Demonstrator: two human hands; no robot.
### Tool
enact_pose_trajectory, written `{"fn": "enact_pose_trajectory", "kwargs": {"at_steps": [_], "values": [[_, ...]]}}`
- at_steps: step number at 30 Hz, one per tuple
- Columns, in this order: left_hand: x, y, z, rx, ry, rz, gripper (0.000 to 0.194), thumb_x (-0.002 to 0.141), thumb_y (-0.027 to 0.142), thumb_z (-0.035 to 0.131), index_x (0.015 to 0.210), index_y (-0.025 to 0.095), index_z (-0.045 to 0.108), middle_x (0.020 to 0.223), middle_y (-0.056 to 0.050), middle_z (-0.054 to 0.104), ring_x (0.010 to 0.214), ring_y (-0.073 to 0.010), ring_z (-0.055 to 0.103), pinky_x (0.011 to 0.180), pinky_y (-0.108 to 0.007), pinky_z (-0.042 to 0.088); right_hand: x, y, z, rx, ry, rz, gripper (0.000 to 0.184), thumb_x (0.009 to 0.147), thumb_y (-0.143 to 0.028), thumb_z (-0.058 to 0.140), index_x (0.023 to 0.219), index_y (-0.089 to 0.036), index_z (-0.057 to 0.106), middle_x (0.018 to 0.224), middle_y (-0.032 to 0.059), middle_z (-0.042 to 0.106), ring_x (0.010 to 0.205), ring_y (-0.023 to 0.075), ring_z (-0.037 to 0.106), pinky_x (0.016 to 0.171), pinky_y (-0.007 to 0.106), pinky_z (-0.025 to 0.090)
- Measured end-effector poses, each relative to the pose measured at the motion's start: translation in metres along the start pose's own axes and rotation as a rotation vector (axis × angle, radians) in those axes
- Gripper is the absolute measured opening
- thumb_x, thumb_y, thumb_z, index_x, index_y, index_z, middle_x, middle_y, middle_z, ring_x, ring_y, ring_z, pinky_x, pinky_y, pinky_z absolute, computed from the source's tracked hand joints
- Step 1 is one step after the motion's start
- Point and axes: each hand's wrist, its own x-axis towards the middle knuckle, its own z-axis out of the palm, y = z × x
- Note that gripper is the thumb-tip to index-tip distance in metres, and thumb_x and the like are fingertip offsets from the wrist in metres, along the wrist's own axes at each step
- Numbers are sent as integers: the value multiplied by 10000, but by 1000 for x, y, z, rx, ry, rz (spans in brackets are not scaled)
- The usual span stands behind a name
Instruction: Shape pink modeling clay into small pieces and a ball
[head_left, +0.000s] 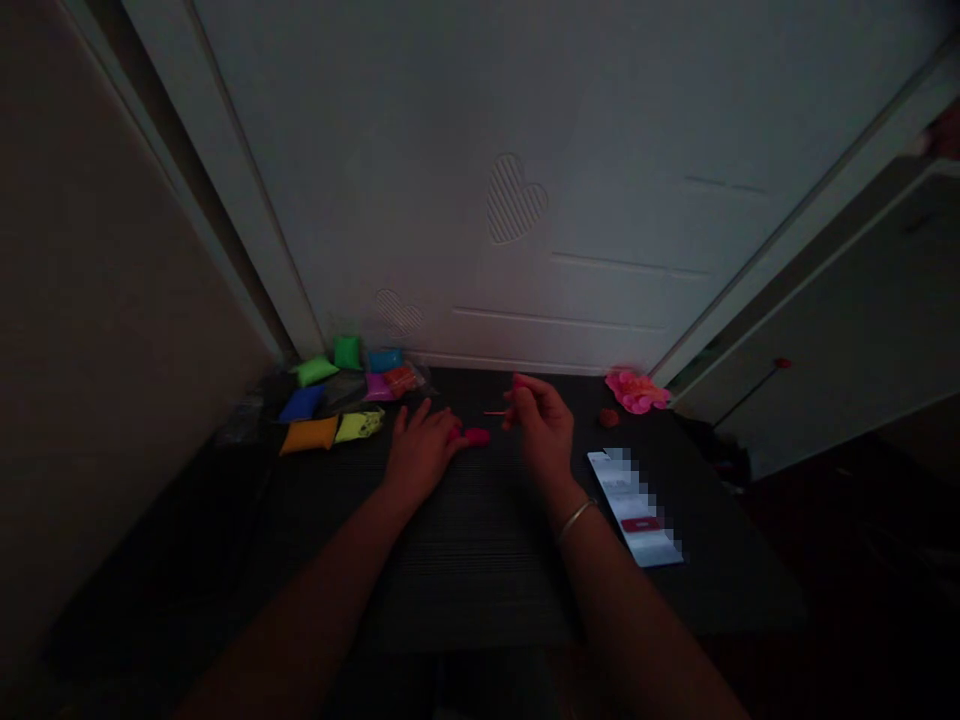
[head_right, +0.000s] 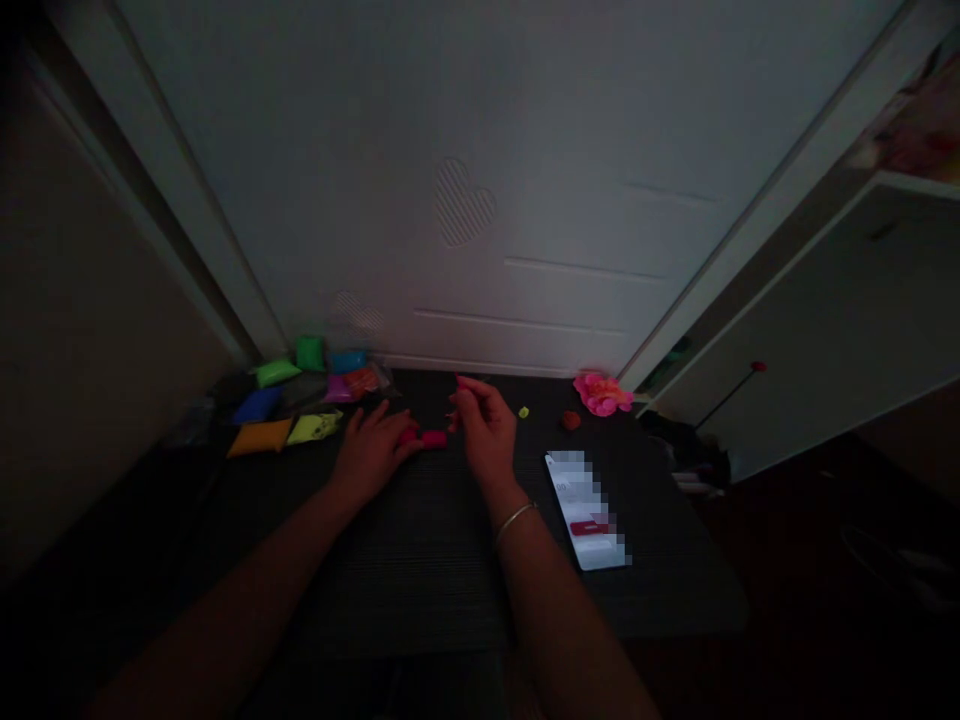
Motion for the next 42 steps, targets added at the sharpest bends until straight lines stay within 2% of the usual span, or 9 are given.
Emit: {"fn": "enact_pose_trajectory", "kwargs": {"at_steps": [6,11,14,16,19,23,28,35,42], "values": [[-4,8,-2,120,-41,71,368,737,426,546,1065,268,598,1222,-97,543,1262,-318,288,1017,-522,-25,-1,2,6,88,-80,118,235,747,-354,562,924,-206,513,731,-8,635,545,90,550,452,206,458],[-1,15,-5,11,-6,62,331,767,346,530,1087,287,589,1211,-57,557,1246,-278,329,1030,-506,-4,-2,4,6,24,-114,150,178,712,-345,601,781,-186,562,690,-21,611,494,62,498,429,178,423],[1,22,-10,-168,88,28,316,726,330,586,1035,277,625,1136,-49,608,1146,-260,451,1027,-453,165,-5,6,8,-10,-179,161,173,702,-344,613,763,-183,595,660,-26,595,471,54,467,413,176,403],[0,28,-12,-336,122,-44,293,674,312,642,963,270,661,1036,-42,652,1007,-246,546,953,-405,318,-7,7,10,-29,-237,191,185,696,-355,616,766,-184,604,603,-34,572,464,64,470,402,181,398],[-3,35,-12,-498,132,-133,213,663,287,652,868,244,689,905,-29,681,853,-206,598,837,-335,419,-9,8,11,-49,-290,210,196,691,-366,617,763,-183,613,571,-38,559,468,74,484,404,188,401],[-4,36,-9,-645,141,-194,260,665,300,654,904,197,671,884,-35,677,785,-169,608,744,-282,459,-9,7,9,-123,-293,159,201,716,-373,585,775,-186,629,599,-30,568,476,74,482,412,190,407],[-2,34,-9,-729,79,-267,283,647,315,667,889,169,675,826,-45,680,725,-163,607,680,-273,469,-10,5,7,-191,-285,87,194,729,-357,586,836,-202,630,694,-4,600,524,96,518,417,200,425],[-1,35,-13,-704,60,-293,253,616,316,685,817,164,693,735,-31,674,650,-145,578,613,-246,436,-7,-4,1,-442,-428,-211,170,813,-259,505,893,-234,653,772,20,612,685,132,567,625,269,469],[1,38,-16,-737,15,-322,232,610,305,689,787,155,693,686,-23,661,590,-114,545,572,-228,414,-5,2,-2,-465,-411,-244,131,795,-276,543,854,-237,652,762,15,606,694,138,572,638,280,466]]}}
